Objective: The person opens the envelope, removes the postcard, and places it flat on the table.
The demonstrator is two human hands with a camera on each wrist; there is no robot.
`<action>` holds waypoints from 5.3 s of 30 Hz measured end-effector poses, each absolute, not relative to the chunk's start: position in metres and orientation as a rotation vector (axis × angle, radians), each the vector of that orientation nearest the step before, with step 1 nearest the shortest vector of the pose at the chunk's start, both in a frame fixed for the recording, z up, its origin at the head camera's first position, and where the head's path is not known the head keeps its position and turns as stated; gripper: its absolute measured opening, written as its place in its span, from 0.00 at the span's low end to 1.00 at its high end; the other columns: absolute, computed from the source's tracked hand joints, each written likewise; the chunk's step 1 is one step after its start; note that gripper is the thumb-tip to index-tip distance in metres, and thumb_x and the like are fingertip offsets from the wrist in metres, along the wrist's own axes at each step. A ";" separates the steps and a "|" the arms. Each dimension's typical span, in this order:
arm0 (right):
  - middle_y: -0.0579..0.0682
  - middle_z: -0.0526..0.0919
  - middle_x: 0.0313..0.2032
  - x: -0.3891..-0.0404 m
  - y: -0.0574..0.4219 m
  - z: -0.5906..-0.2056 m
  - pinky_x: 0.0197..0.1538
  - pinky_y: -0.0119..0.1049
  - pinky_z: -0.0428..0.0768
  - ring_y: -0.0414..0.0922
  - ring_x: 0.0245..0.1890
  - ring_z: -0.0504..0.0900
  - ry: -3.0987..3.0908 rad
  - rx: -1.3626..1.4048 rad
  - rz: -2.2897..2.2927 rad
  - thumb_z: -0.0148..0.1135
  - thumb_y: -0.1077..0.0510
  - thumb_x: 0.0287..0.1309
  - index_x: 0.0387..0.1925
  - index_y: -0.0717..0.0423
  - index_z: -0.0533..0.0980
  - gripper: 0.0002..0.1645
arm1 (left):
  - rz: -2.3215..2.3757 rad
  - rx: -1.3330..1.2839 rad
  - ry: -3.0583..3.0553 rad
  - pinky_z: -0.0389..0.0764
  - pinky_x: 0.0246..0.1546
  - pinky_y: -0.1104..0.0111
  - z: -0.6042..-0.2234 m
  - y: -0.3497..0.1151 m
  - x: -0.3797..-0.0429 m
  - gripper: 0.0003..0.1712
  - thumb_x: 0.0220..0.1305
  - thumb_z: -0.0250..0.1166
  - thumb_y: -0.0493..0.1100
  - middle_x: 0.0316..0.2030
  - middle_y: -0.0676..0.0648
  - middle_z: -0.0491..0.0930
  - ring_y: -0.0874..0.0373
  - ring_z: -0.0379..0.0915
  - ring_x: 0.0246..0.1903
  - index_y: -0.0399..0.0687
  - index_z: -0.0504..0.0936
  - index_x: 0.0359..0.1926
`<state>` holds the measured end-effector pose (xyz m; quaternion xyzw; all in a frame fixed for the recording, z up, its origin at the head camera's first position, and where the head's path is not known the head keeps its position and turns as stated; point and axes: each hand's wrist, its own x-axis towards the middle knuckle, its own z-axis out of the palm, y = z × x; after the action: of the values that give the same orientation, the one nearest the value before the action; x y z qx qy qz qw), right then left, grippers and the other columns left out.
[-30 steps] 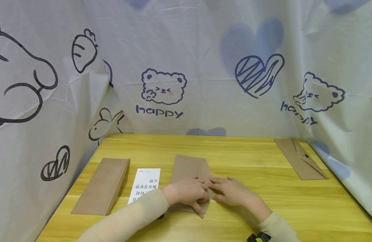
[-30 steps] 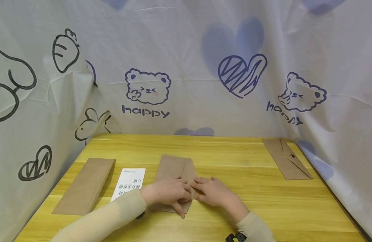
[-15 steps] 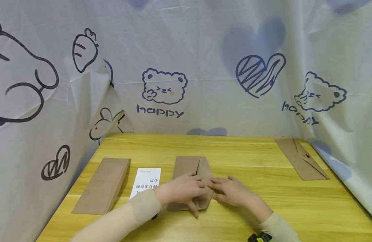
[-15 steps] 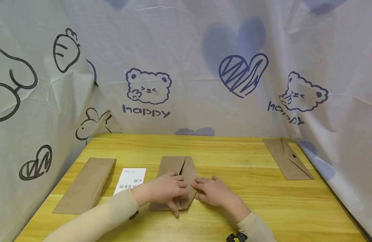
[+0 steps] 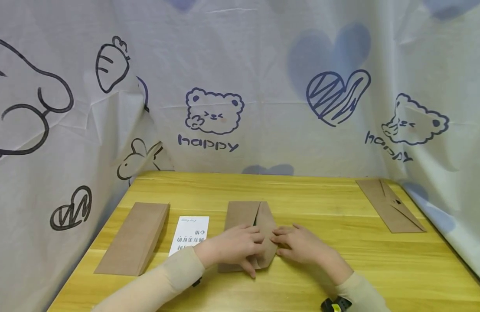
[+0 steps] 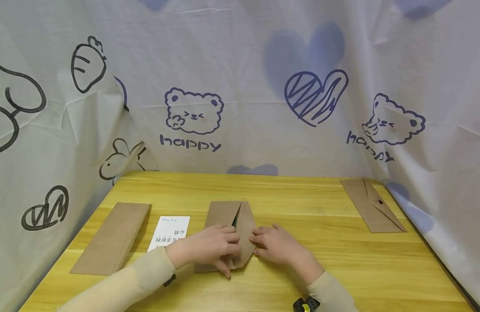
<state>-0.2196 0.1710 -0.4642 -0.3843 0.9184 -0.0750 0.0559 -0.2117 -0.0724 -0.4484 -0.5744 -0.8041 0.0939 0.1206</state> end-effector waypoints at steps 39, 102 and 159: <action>0.46 0.64 0.72 -0.262 0.154 -0.477 0.72 0.61 0.57 0.48 0.74 0.60 2.702 -1.524 0.094 0.37 0.39 0.74 0.71 0.44 0.64 0.31 | 0.165 -1.723 -2.382 0.73 0.40 0.73 -0.453 -0.071 -0.214 0.29 0.43 0.63 0.76 0.37 0.59 0.73 0.64 0.67 0.41 0.63 0.78 0.36; 0.52 0.82 0.51 -0.276 0.158 -0.473 0.54 0.54 0.78 0.52 0.54 0.79 3.080 -1.238 -0.172 0.58 0.46 0.66 0.50 0.53 0.79 0.19 | 0.165 -1.746 -2.433 0.61 0.31 0.80 -0.458 -0.068 -0.213 0.27 0.46 0.64 0.75 0.32 0.61 0.69 0.66 0.59 0.33 0.63 0.78 0.35; 0.53 0.77 0.38 -0.285 0.186 -0.477 0.40 0.48 0.74 0.49 0.38 0.75 3.221 -0.815 0.067 0.56 0.28 0.58 0.46 0.57 0.73 0.37 | 0.173 -1.743 -2.482 0.62 0.30 0.81 -0.458 -0.065 -0.211 0.26 0.45 0.64 0.75 0.34 0.61 0.69 0.67 0.60 0.34 0.63 0.79 0.35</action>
<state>-0.2847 0.1856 -0.4774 -0.2442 0.9652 0.0201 -0.0909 -0.2111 -0.0651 -0.4583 -0.5730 -0.8159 0.0569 0.0518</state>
